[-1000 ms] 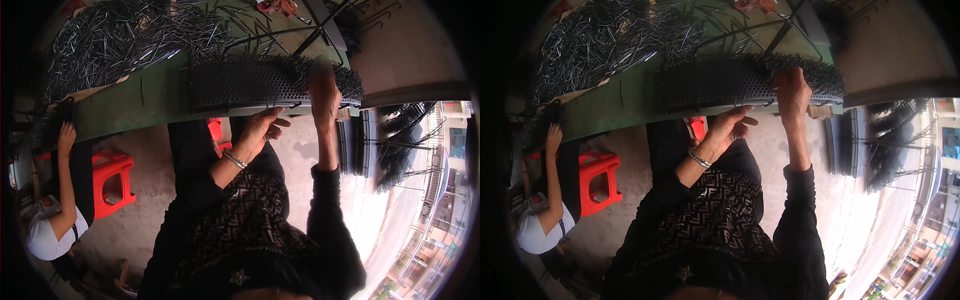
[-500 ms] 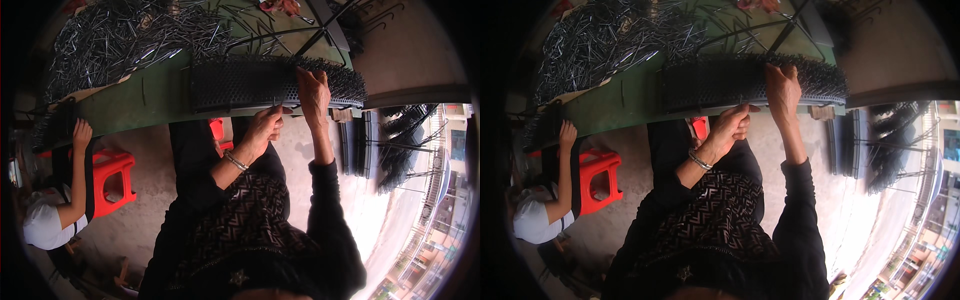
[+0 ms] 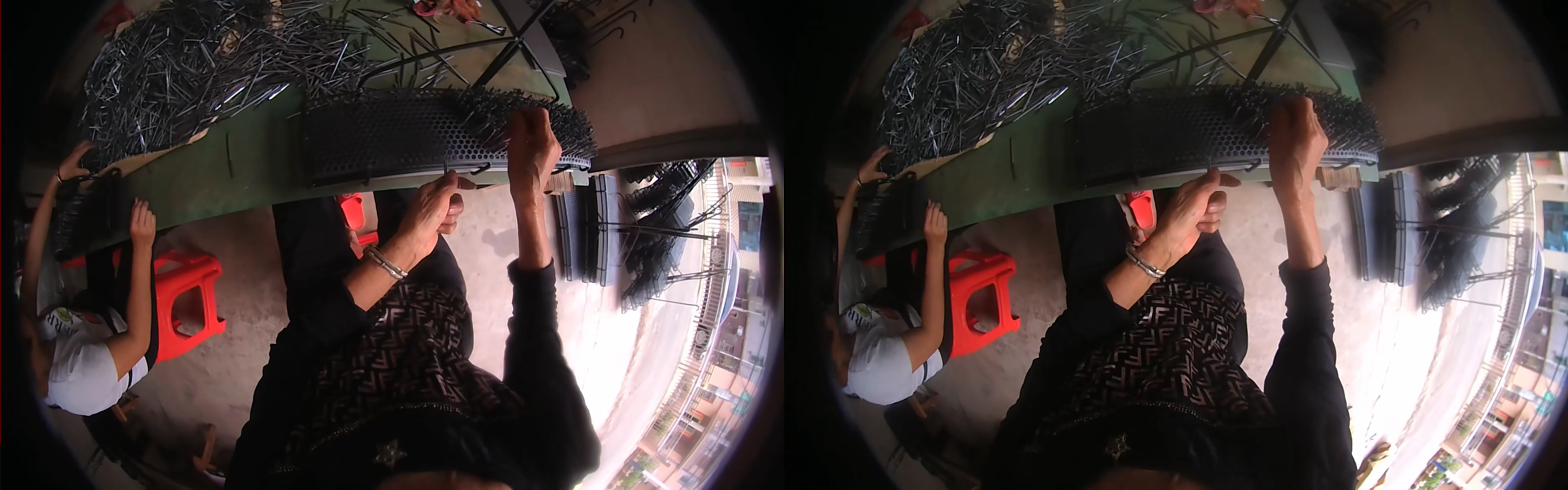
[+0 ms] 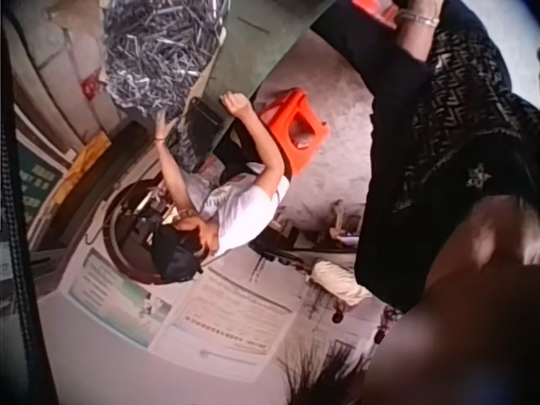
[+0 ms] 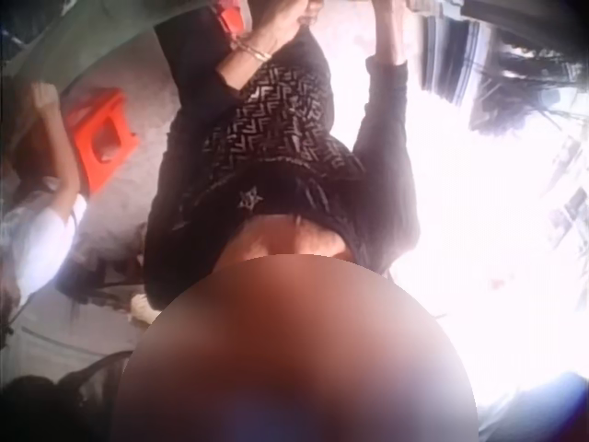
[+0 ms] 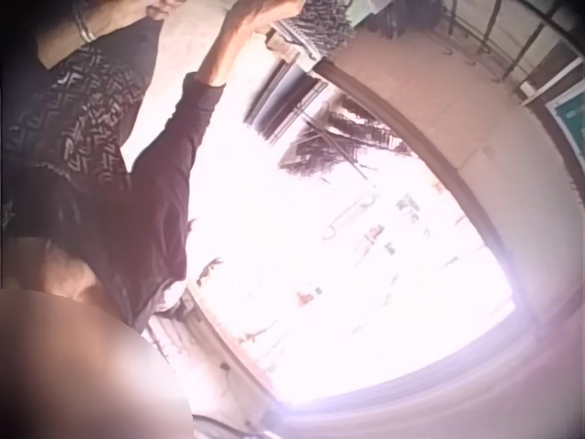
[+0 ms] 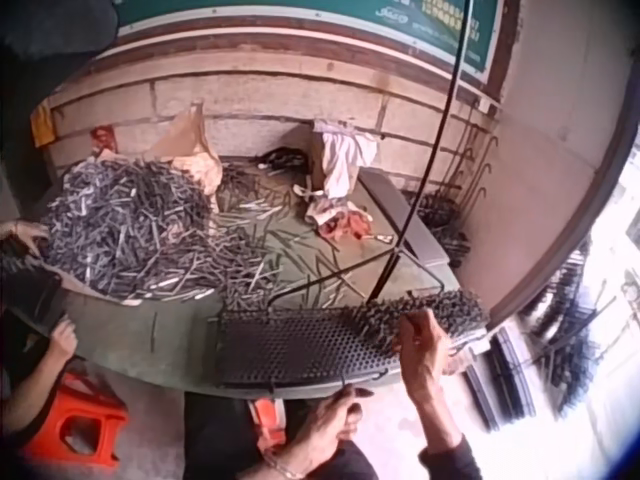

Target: The recorder gathers and organizes thin metal rods at a workstation.

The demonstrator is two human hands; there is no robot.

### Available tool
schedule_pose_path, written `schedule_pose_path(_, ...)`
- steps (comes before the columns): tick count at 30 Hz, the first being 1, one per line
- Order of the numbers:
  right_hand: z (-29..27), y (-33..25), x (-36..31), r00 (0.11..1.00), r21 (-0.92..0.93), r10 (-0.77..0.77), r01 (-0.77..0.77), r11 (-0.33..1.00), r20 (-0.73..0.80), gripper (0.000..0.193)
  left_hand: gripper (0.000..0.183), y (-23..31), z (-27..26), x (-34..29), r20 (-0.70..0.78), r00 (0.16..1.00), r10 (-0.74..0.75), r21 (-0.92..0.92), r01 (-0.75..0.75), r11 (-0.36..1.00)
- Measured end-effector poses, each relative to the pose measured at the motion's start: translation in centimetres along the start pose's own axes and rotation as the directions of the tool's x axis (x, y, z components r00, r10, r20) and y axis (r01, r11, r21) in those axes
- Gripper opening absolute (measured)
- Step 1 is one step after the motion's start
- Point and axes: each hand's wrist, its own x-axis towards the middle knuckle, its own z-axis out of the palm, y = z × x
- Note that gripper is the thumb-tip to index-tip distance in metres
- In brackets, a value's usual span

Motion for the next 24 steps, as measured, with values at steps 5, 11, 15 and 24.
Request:
schedule_pose_path(5,1.4,1.2,0.6,0.96,-0.195,-0.273,0.257,0.947,-0.061,0.011,0.034,0.2,0.2,-0.1,-0.029,0.999,0.034,0.06,-0.033,0.998)
schedule_pose_path(11,1.3,1.2,0.3,0.987,-0.144,-0.164,0.161,0.976,-0.004,0.01,0.034,0.4,0.4,-0.5,-0.025,0.999,0.037,0.059,-0.035,0.998)
schedule_pose_path(15,1.3,1.1,-0.4,0.948,-0.372,-0.283,0.318,0.872,0.146,0.014,0.034,0.4,0.7,-0.6,-0.004,0.999,0.037,0.081,-0.037,0.996)
schedule_pose_path(24,-1.0,-1.9,-3.1,0.752,0.06,-0.006,-0.045,0.997,0.659,0.015,0.031,0.7,1.3,-0.9,-0.009,0.997,0.075,0.172,-0.073,0.982)
